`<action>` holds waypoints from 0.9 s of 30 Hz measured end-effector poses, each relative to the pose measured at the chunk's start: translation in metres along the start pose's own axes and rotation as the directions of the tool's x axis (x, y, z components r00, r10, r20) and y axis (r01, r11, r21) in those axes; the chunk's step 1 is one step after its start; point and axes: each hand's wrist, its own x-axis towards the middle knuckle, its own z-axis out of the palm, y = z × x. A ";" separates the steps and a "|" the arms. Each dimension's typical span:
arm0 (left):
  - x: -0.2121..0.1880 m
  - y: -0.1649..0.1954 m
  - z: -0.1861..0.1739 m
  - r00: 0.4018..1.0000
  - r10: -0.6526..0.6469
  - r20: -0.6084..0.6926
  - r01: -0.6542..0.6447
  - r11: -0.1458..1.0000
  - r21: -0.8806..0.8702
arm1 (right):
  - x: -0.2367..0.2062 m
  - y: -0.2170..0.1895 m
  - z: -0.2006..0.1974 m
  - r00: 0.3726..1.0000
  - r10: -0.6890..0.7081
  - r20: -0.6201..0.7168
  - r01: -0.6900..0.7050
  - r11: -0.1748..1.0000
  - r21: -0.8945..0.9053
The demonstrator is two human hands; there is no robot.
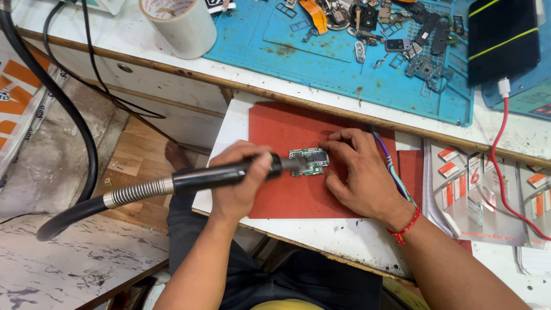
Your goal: The person uses a small brush to clean a circuit board, then uses a hot air gun to apply heat to the board's surface. The person holds the board steady with one hand while operating the hot air gun with the other.
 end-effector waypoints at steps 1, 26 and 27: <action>0.000 0.000 0.000 0.996 -0.030 -0.079 0.030 1.000 0.005 | 0.000 0.000 0.000 1.000 -0.001 0.001 0.001 1.000 -0.001; -0.001 0.004 0.001 0.995 0.006 0.100 -0.005 1.000 -0.013 | 0.001 -0.004 -0.002 1.000 -0.019 -0.012 0.019 1.000 0.006; -0.002 0.004 0.001 0.998 0.022 0.057 -0.022 1.000 0.009 | 0.001 -0.004 -0.002 1.000 -0.028 -0.014 0.028 1.000 -0.003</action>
